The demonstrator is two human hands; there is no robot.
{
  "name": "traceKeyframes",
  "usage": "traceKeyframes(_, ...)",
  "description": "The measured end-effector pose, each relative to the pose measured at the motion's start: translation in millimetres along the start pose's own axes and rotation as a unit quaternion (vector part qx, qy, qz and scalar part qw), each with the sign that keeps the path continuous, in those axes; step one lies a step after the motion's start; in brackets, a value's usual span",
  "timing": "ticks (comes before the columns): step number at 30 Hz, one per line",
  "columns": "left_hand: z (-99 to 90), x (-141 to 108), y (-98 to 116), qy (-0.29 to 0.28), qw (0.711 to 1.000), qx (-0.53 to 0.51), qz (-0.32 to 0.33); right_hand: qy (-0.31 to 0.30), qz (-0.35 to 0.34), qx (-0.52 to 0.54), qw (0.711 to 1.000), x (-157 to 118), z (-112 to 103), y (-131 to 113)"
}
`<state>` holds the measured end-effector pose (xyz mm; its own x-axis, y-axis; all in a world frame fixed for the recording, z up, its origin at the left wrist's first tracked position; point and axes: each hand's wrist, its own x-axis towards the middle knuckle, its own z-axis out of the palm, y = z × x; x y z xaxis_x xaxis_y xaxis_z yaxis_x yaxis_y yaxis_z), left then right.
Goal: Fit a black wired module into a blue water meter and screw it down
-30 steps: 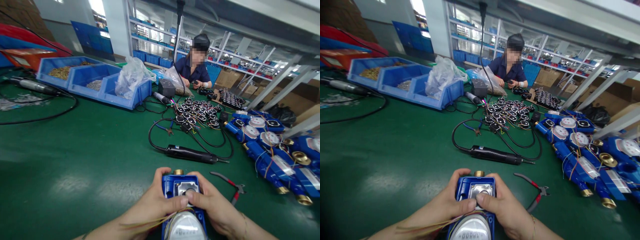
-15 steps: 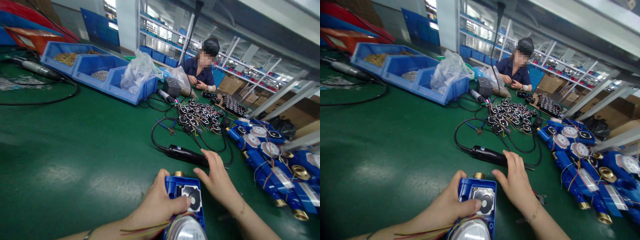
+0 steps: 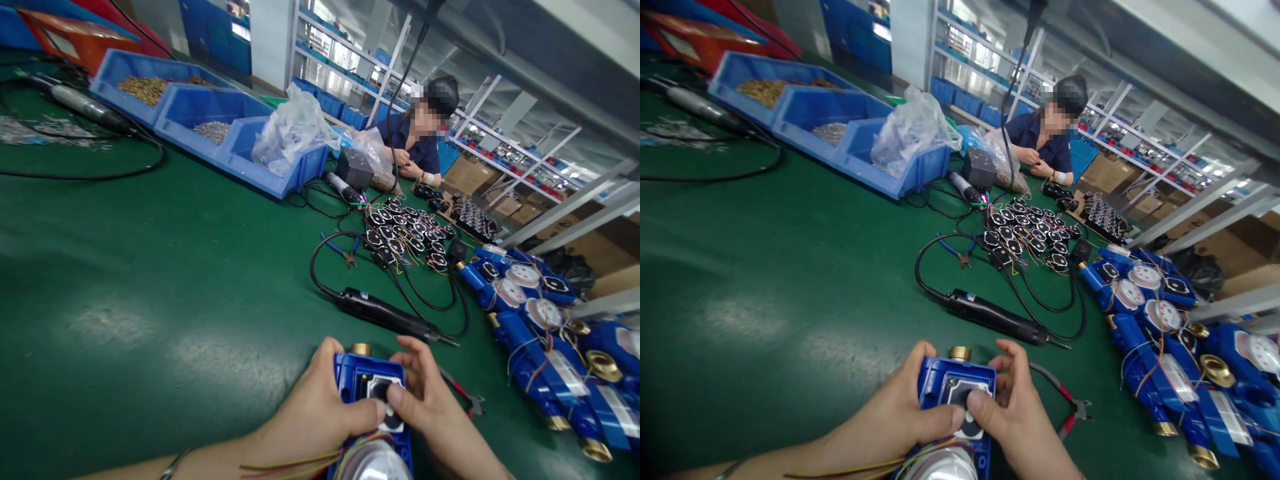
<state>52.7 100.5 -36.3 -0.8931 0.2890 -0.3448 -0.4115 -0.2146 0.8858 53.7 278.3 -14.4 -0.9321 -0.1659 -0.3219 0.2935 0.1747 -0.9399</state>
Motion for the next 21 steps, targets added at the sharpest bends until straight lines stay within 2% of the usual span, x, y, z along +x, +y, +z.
traceKeyframes(3,-2.8,0,4,-0.005,0.998,0.054,0.027,-0.075,0.055,0.14,0.986,-4,10,1)
traceKeyframes(6,-10.8,-5,12,-0.017,0.981,0.185,0.046,-0.092,0.038,0.144,0.985,-2,14,-6)
traceKeyframes(8,-20.5,-11,17,-0.012,0.947,0.311,0.085,-0.099,0.025,0.139,0.985,-2,14,-10)
traceKeyframes(10,-33.4,-16,19,0.002,0.881,0.432,0.193,-0.107,0.017,0.141,0.984,-2,14,-11)
traceKeyframes(12,-47.4,-21,22,-0.019,0.779,0.518,0.351,-0.107,0.008,0.145,0.984,-3,14,-9)
traceKeyframes(14,-59.0,-23,28,-0.1,0.657,0.578,0.474,-0.098,-0.004,0.149,0.984,-3,14,-7)
traceKeyframes(16,-65.0,-24,37,-0.192,0.537,0.63,0.528,-0.087,-0.016,0.15,0.985,-3,14,-6)
traceKeyframes(17,-65.3,-24,41,-0.221,0.49,0.649,0.538,-0.084,-0.02,0.15,0.985,-2,14,-5)
traceKeyframes(18,-63.8,-23,44,-0.232,0.462,0.66,0.544,-0.084,-0.023,0.151,0.985,-2,14,-5)
traceKeyframes(19,-60.8,-22,45,-0.229,0.448,0.665,0.552,-0.083,-0.025,0.153,0.984,-2,14,-5)
traceKeyframes(21,-51.6,-18,41,-0.19,0.446,0.649,0.586,-0.081,-0.027,0.154,0.984,-1,14,-5)
